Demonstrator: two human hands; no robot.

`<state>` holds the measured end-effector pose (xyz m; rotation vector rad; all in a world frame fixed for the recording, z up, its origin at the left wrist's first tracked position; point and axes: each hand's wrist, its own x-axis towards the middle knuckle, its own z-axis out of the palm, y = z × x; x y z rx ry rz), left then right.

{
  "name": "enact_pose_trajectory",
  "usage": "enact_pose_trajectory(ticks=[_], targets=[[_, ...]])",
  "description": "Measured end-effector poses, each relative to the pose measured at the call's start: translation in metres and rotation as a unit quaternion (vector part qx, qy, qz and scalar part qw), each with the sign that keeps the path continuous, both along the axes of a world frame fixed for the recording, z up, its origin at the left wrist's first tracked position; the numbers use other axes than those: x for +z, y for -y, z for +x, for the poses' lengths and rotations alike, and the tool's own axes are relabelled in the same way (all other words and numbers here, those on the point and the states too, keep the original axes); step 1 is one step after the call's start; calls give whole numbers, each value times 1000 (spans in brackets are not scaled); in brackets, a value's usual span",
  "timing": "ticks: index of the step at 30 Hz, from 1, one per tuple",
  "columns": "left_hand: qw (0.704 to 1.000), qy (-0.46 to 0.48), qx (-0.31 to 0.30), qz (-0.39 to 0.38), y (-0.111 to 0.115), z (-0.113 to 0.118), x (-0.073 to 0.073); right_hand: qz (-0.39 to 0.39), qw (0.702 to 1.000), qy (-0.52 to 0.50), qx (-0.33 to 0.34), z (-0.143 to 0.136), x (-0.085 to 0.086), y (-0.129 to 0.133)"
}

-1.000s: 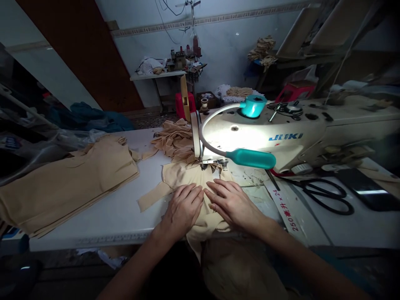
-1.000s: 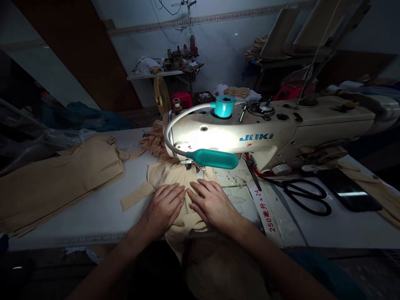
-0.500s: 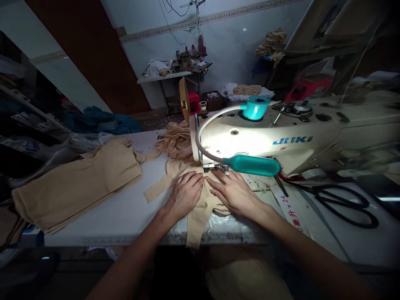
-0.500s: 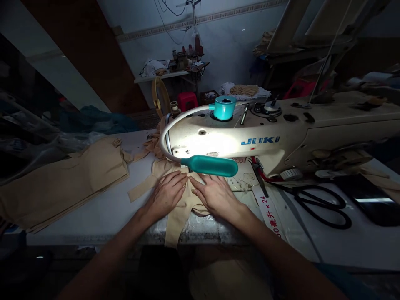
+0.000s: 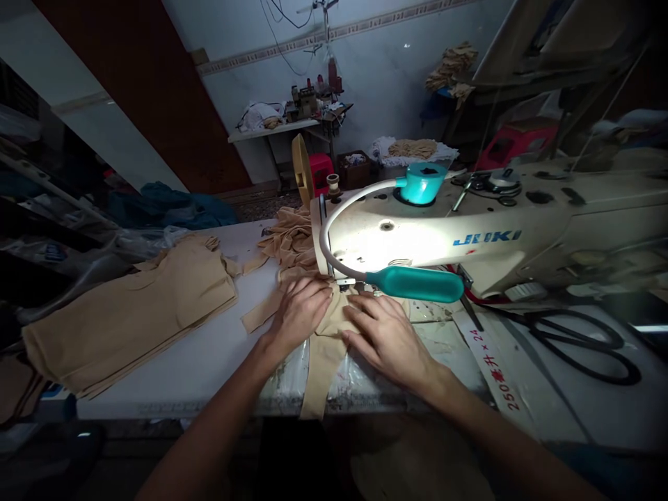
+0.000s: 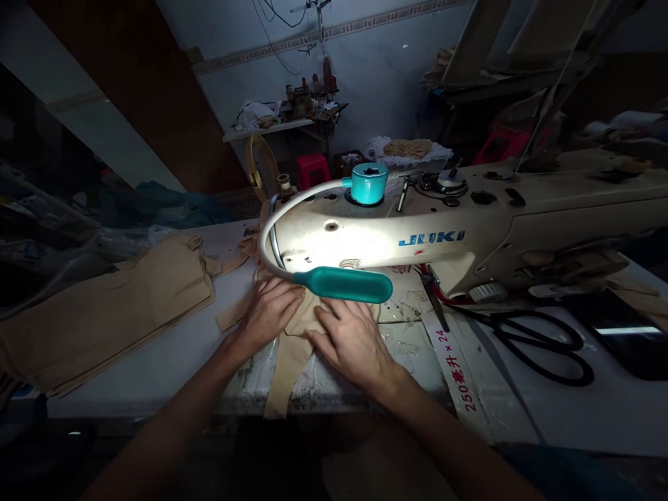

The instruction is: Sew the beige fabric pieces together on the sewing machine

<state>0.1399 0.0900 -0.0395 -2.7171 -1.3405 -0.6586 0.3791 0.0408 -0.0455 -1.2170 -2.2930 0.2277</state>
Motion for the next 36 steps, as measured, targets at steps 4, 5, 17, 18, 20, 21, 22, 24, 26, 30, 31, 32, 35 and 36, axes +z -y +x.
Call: enact_pose_trajectory(ticks=[4,5,17,18,20,21,22,24,26,30,31,32,35,36], targets=[[1000,26,13,1,-27,-9,8,20,999,-1,47,-9,-8,4],[999,29,5,-13,-34,-10,7,22,999,7,49,-9,-10,4],[976,-159,134,60,41,-8,14,64,996,55,-34,59,-7,-48],[979,-153,122,64,43,-5,18,61,995,66,-28,53,-4,-48],[988,-124,76,51,38,0,23,55,994,96,-5,36,0,-45],[992,-107,50,35,34,2,22,54,993,109,8,28,-1,-42],[995,-91,27,15,30,3,20,56,991,117,17,21,-3,-39],[997,-69,9,-16,25,4,10,64,990,124,26,14,-11,-33],[997,-66,18,-33,24,1,-3,75,988,129,29,15,-19,-27],[995,-87,32,-40,30,-4,-17,82,987,135,29,19,-23,-15],[994,-94,32,-38,31,-5,-17,78,987,135,26,19,-21,-13],[994,-101,32,-36,32,-5,-17,74,988,134,22,18,-20,-13],[992,-118,27,-33,31,-4,-13,62,990,125,12,15,-17,-15],[992,-119,26,-33,30,-3,-12,60,991,122,9,15,-17,-16]])
